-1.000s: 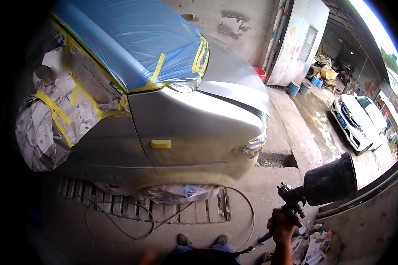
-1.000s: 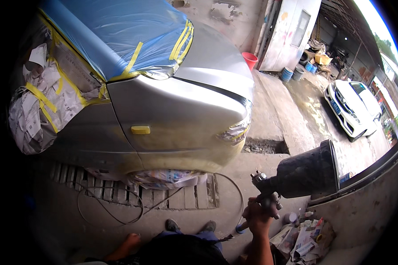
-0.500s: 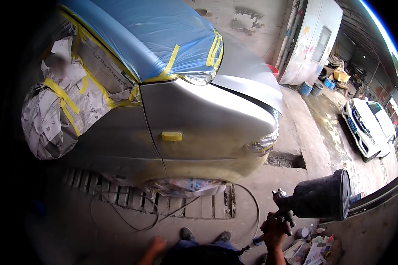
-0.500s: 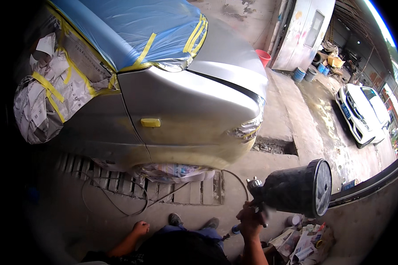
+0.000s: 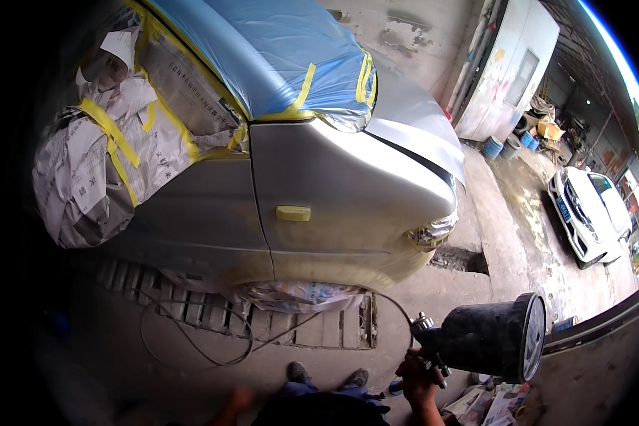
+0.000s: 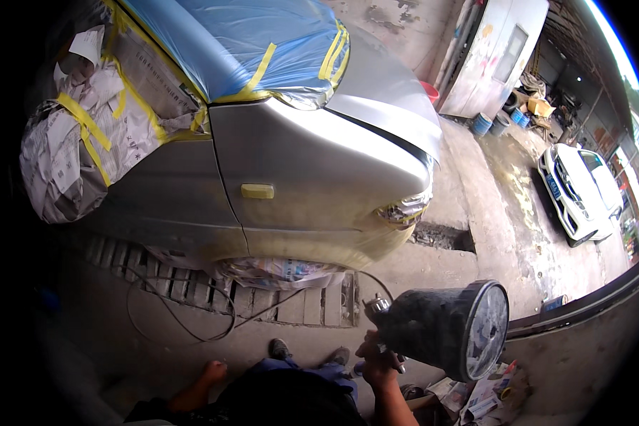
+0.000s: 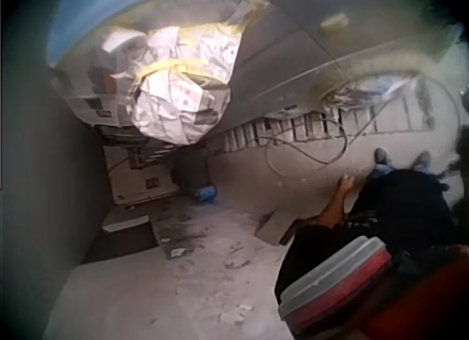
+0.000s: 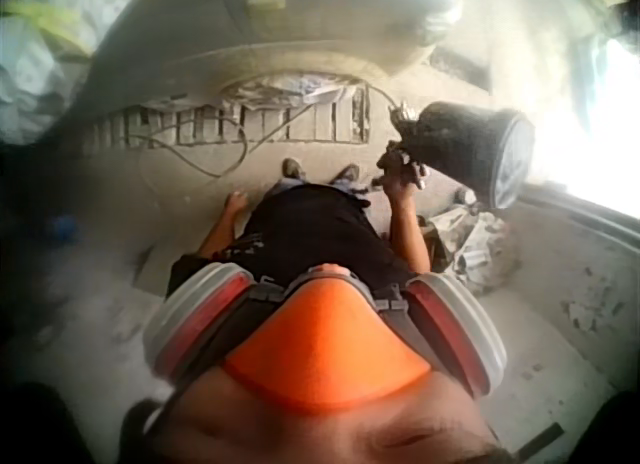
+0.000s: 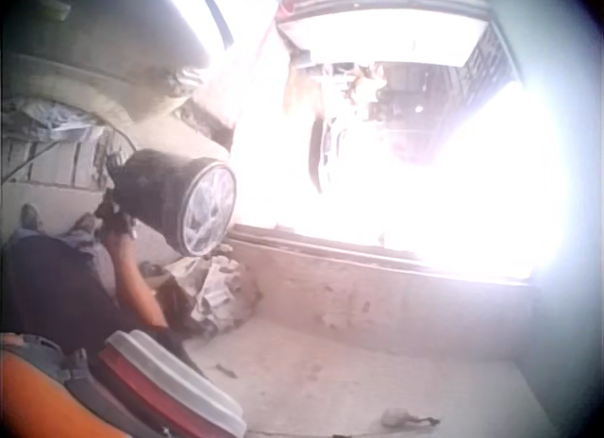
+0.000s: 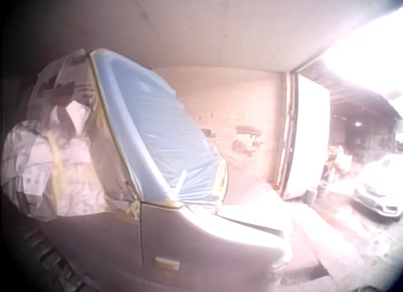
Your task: The person prepares a paint gun and applies primer to the front fender and hood of a car. The person wipes the surface with a yellow sponge before spraying and continues to spray the fender and hood areas.
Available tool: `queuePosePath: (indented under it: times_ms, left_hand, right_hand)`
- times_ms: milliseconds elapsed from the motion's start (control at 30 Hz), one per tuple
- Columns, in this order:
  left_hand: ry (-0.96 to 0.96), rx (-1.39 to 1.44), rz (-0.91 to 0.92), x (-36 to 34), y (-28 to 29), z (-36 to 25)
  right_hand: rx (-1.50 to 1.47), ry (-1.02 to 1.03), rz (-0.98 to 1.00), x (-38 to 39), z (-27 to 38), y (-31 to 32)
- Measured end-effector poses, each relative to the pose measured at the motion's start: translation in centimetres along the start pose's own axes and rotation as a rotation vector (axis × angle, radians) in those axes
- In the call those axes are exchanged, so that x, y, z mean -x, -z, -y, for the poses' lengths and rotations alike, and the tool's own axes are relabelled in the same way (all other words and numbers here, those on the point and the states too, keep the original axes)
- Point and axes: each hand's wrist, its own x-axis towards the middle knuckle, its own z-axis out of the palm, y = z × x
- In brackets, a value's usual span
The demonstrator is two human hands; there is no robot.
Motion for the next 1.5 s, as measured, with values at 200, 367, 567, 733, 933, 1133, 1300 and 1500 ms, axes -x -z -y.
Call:
queuePosePath:
  times_ms: [200, 367, 567, 733, 933, 1133, 1300, 1500]
  left_hand:
    - [-0.014, 0.019, 0.067, 1.8, -3.2, -6.5]
    - [-0.123, -0.146, -0.028, 0.9, -2.9, -6.4]
    - [-0.032, 0.133, -0.025, -1.0, 1.1, -1.6]
    - [-0.063, -0.313, -0.115, -1.3, 4.7, 0.6]
    - [0.005, -0.119, 0.032, -1.6, 6.7, 2.1]
    - [-0.334, -0.287, 0.067, -1.8, 5.9, -0.8]
    - [-0.092, -0.17, 0.14, -1.5, 0.6, -5.8]
    - [-0.689, -0.474, 0.11, -2.6, 2.2, -1.5]
  right_hand:
    - [-0.107, -0.431, -0.654, 2.1, -0.4, 4.5]
    - [-0.241, -0.508, -0.482, 2.6, -0.5, 1.9]
    - [-0.175, -0.32, 0.146, 3.7, -2.9, -5.4]
    - [0.098, -0.163, 0.494, 5.2, -3.4, -9.7]
    - [-0.003, -0.189, 0.167, 4.0, -3.8, -8.6]
    - [-0.554, -0.465, -0.648, 4.4, -4.4, -0.8]
    - [-0.222, -0.513, -0.795, 4.4, -3.6, 3.4]
    - [-0.249, -0.4, -0.27, 4.0, -1.8, -0.1]
